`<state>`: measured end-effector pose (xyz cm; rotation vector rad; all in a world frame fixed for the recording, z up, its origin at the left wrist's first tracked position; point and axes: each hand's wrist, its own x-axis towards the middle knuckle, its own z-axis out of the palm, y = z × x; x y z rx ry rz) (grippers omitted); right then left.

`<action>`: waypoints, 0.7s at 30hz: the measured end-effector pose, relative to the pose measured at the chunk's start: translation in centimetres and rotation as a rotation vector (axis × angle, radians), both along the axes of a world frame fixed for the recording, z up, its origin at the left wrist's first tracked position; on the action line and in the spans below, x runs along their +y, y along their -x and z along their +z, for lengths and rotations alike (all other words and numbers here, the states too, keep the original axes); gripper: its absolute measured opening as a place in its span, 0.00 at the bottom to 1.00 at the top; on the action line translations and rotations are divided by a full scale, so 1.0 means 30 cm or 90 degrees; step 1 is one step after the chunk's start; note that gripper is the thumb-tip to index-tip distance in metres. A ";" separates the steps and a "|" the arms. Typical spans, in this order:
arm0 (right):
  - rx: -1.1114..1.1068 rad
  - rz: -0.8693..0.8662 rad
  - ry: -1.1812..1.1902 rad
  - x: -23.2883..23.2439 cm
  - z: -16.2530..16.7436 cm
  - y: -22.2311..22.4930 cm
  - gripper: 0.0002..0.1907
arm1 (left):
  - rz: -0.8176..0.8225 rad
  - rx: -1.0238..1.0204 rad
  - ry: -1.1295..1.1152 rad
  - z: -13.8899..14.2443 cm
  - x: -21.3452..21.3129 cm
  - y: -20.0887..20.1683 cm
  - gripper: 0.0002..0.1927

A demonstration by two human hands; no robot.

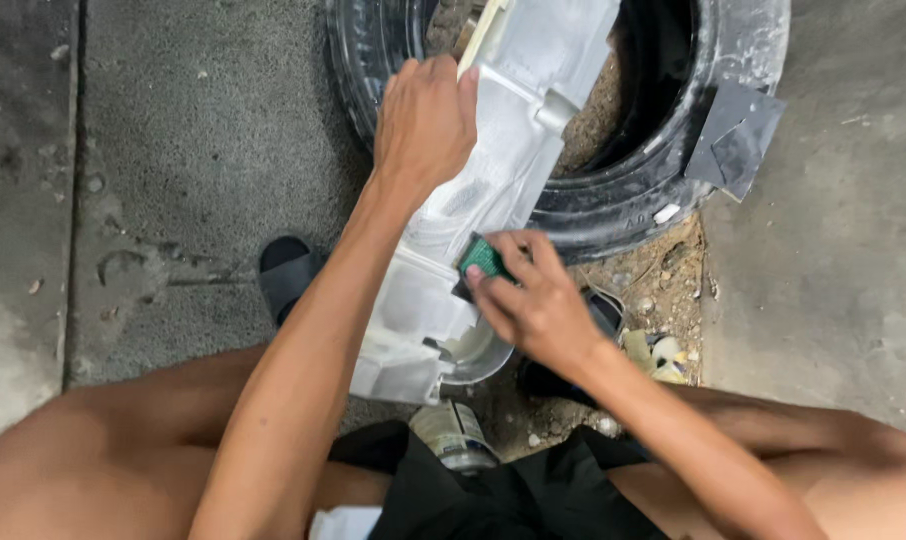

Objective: The person sits on the ground and sands a white plastic panel with a green sanding block. They hold the panel with one hand and rub the surface with the other, occasionally dipping the block into a bucket of water.

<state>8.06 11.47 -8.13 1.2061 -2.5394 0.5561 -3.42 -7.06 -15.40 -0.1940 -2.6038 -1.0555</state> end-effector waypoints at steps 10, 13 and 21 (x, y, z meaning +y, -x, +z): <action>-0.046 -0.038 0.048 0.014 0.043 -0.015 0.05 | -0.002 -0.027 0.012 0.014 0.011 0.001 0.19; -0.056 0.021 0.033 0.023 0.046 -0.014 0.07 | 0.025 0.006 0.025 0.011 0.011 -0.003 0.18; -0.044 0.047 -0.048 0.107 -0.088 -0.026 0.06 | -0.005 0.018 0.004 0.003 0.016 0.002 0.19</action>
